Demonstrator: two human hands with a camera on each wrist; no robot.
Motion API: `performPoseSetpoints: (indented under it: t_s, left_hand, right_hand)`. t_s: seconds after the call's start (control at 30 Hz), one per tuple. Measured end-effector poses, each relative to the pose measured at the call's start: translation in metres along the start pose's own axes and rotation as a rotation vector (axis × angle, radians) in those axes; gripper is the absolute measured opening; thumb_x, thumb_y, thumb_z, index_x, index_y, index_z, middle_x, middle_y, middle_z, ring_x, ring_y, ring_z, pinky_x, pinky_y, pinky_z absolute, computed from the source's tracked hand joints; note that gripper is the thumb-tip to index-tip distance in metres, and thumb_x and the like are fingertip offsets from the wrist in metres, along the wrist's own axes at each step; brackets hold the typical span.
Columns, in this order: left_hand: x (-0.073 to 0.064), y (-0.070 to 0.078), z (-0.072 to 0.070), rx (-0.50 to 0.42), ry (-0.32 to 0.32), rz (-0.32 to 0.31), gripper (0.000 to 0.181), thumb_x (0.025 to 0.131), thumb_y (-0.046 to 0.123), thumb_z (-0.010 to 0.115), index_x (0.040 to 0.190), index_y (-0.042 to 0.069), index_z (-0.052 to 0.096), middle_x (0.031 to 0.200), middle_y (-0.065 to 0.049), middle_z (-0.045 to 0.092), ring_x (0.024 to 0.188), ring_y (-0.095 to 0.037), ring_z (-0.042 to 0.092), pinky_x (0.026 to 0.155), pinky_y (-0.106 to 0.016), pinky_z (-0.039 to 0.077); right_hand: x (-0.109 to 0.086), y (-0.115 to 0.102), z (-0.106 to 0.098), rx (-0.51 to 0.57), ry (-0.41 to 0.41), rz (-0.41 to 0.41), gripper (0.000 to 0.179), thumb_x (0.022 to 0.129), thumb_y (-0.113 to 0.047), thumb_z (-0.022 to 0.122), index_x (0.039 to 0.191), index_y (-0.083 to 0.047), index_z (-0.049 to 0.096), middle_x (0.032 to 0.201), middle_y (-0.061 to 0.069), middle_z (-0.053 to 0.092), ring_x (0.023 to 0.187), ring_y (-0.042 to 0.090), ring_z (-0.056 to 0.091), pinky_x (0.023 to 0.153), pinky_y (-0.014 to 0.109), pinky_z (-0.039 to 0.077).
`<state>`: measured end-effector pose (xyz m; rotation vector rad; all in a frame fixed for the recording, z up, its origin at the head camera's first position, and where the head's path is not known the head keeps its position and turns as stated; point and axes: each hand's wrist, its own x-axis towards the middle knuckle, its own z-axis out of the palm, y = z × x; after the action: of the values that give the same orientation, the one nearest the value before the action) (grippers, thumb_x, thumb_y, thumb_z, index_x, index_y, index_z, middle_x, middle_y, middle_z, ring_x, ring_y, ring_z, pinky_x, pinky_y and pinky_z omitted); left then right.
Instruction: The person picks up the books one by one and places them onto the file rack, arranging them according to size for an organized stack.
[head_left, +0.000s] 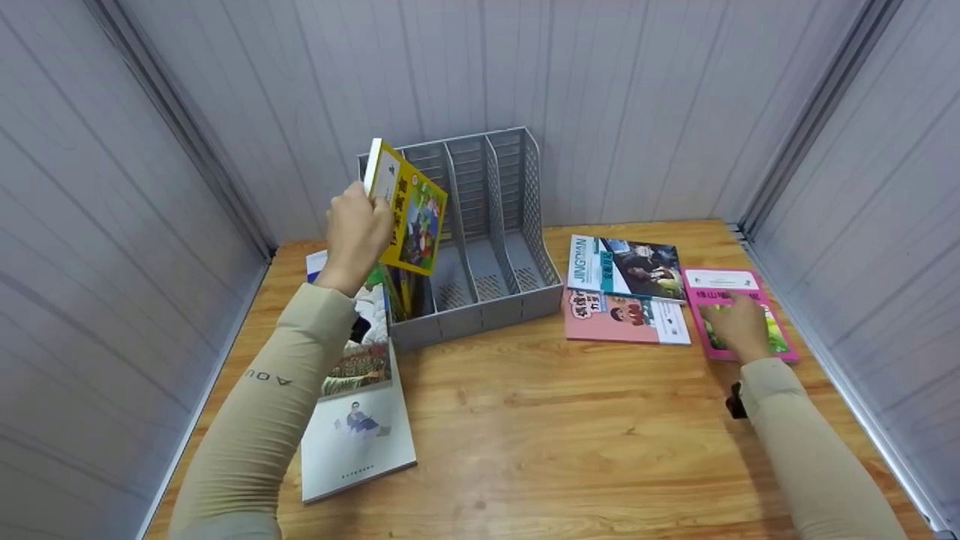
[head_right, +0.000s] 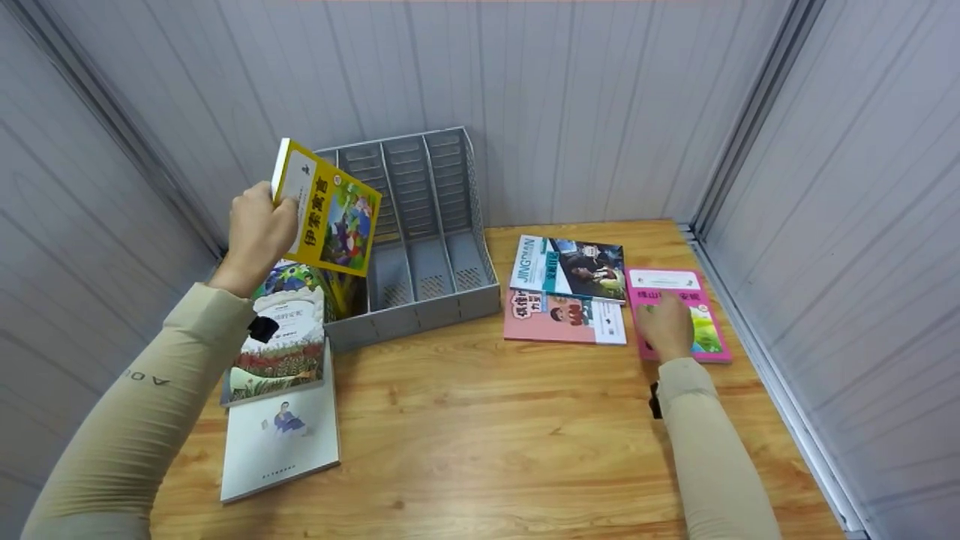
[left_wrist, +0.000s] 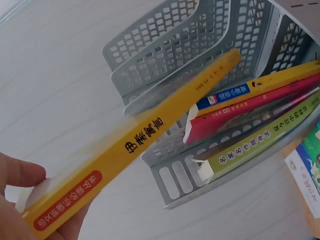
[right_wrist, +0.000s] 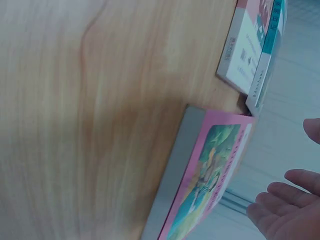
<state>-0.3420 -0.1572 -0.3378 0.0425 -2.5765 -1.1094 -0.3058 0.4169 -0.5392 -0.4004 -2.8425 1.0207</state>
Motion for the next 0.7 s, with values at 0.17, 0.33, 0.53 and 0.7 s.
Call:
performPoseSetpoints:
  t_s: [0.17, 0.33, 0.53, 0.7]
  left_hand:
    - [0.003, -0.001, 0.005, 0.018, -0.024, -0.045, 0.042, 0.111, 0.018, 0.040, 0.138, -0.010, 0.057, 0.137, -0.035, 0.068, 0.112, -0.047, 0.077, 0.084, -0.054, 0.067]
    - [0.008, -0.001, 0.015, 0.036, -0.053, -0.080, 0.038, 0.114, 0.019, 0.037, 0.131, -0.008, 0.058, 0.129, -0.033, 0.071, 0.097, -0.040, 0.077, 0.070, -0.042, 0.062]
    - [0.013, -0.002, 0.031, 0.039, -0.083, -0.095, 0.034, 0.110, 0.012, 0.040, 0.129, -0.008, 0.060, 0.129, -0.030, 0.073, 0.099, -0.035, 0.077, 0.070, -0.042, 0.062]
    - [0.018, -0.003, 0.047, 0.098, -0.059, -0.051, 0.032, 0.104, 0.004, 0.044, 0.124, -0.011, 0.064, 0.121, -0.031, 0.075, 0.096, -0.039, 0.078, 0.072, -0.049, 0.062]
  right_hand:
    - [0.000, 0.010, 0.003, -0.038, 0.030, 0.010, 0.068, 0.107, -0.025, 0.060, 0.157, 0.017, 0.040, 0.130, 0.044, 0.064, 0.098, 0.049, 0.068, 0.095, 0.062, 0.057]
    - [0.001, 0.015, 0.003, -0.098, -0.048, 0.083, 0.069, 0.107, -0.026, 0.056, 0.156, 0.020, 0.038, 0.149, 0.046, 0.051, 0.127, 0.054, 0.059, 0.110, 0.068, 0.050]
    - [0.002, 0.024, 0.004, -0.135, -0.122, 0.138, 0.074, 0.104, -0.025, 0.052, 0.157, 0.022, 0.032, 0.153, 0.047, 0.044, 0.133, 0.055, 0.054, 0.116, 0.068, 0.045]
    - [0.004, 0.031, 0.004, -0.178, -0.150, 0.118, 0.073, 0.103, -0.026, 0.053, 0.153, 0.025, 0.036, 0.144, 0.046, 0.052, 0.112, 0.049, 0.059, 0.101, 0.064, 0.053]
